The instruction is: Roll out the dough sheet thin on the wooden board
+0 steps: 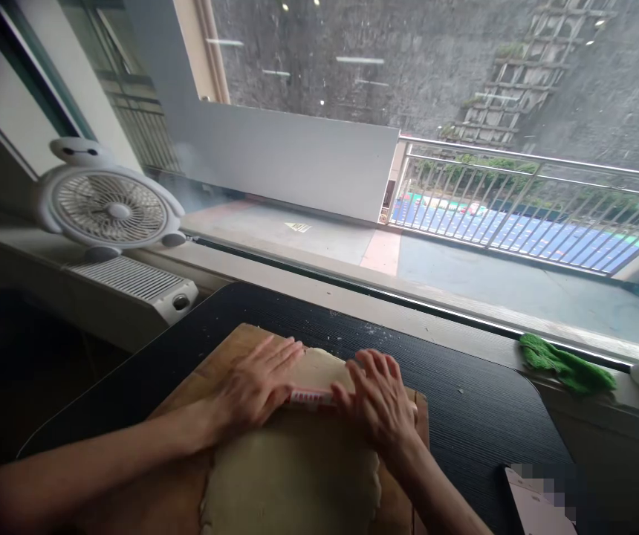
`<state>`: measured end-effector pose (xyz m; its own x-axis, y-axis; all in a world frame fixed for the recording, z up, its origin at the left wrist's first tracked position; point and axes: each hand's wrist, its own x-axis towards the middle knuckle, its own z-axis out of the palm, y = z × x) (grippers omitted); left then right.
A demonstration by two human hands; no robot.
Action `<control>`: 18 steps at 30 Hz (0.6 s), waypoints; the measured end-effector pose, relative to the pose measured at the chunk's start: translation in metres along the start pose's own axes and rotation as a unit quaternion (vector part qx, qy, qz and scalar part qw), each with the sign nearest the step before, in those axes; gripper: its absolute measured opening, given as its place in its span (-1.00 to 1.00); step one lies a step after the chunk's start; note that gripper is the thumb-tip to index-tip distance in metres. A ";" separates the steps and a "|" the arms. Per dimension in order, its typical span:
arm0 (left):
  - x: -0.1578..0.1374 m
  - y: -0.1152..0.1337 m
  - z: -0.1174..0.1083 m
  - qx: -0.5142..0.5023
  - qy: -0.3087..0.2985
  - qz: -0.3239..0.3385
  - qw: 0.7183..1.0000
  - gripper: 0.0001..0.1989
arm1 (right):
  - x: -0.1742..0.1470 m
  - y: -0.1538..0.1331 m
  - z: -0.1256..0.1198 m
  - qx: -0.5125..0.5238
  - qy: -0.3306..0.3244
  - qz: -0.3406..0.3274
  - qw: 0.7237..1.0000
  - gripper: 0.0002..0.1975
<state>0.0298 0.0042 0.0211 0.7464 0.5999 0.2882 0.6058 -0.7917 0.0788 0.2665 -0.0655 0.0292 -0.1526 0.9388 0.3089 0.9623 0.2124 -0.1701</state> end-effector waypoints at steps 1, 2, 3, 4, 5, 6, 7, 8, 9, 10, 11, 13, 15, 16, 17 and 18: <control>0.012 -0.005 0.001 0.001 0.000 -0.031 1.000 -0.53 | 0.016 0.005 0.004 -0.013 0.007 0.016 1.000 -0.68; 0.024 -0.010 0.002 0.002 -0.005 -0.064 0.998 -0.54 | 0.029 0.010 0.007 -0.020 0.007 0.037 0.999 -0.65; 0.031 -0.013 0.001 0.001 -0.010 -0.092 0.996 -0.55 | 0.036 0.012 0.010 -0.025 0.007 0.056 0.998 -0.63; 0.033 -0.014 0.000 -0.001 -0.015 -0.106 0.994 -0.55 | 0.038 0.013 0.012 -0.027 0.003 0.066 0.997 -0.61; 0.029 -0.013 -0.001 -0.004 -0.020 -0.099 0.995 -0.55 | 0.033 0.013 0.015 -0.027 -0.003 0.062 0.998 -0.59; 0.020 -0.010 -0.002 -0.008 -0.020 -0.076 0.997 -0.54 | 0.022 0.010 0.018 -0.028 -0.005 0.046 0.999 -0.57; 0.007 -0.005 -0.002 -0.011 -0.015 -0.042 0.999 -0.54 | 0.007 0.007 0.020 -0.028 -0.006 0.020 0.999 -0.55; -0.007 0.000 -0.002 -0.012 -0.011 -0.001 1.000 -0.51 | -0.008 0.004 0.022 -0.032 0.003 -0.008 0.999 -0.52; -0.018 0.004 -0.001 -0.008 0.006 0.022 1.000 -0.48 | -0.022 0.001 0.023 -0.033 0.024 -0.031 0.999 -0.49; -0.024 0.006 -0.001 -0.006 0.013 0.036 0.999 -0.46 | -0.030 -0.001 0.022 -0.036 0.038 -0.042 0.998 -0.48; -0.024 0.006 0.000 -0.007 0.015 0.043 0.999 -0.46 | -0.032 -0.002 0.021 -0.039 0.045 -0.039 0.997 -0.50; -0.005 -0.002 0.002 -0.016 0.004 0.009 1.000 -0.53 | -0.017 -0.001 0.016 -0.035 0.030 -0.012 0.999 -0.62; 0.032 -0.018 0.003 -0.030 -0.030 -0.057 0.997 -0.61 | 0.009 0.002 0.010 -0.027 -0.008 0.023 0.999 -0.67; 0.051 -0.026 0.003 -0.045 -0.064 -0.096 0.992 -0.63 | 0.020 0.003 0.008 -0.025 -0.022 0.030 0.999 -0.65; 0.068 -0.033 0.002 -0.061 -0.093 -0.142 0.984 -0.62 | 0.026 0.003 0.005 -0.023 -0.031 0.025 0.999 -0.64; 0.082 -0.038 0.000 -0.075 -0.118 -0.180 0.974 -0.60 | 0.028 0.002 0.003 -0.022 -0.035 0.010 0.999 -0.66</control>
<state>0.0680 0.0841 0.0415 0.5468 0.8372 -0.0105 0.8059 -0.5228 0.2779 0.2639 -0.0380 0.0347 -0.1468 0.9597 0.2396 0.9740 0.1825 -0.1344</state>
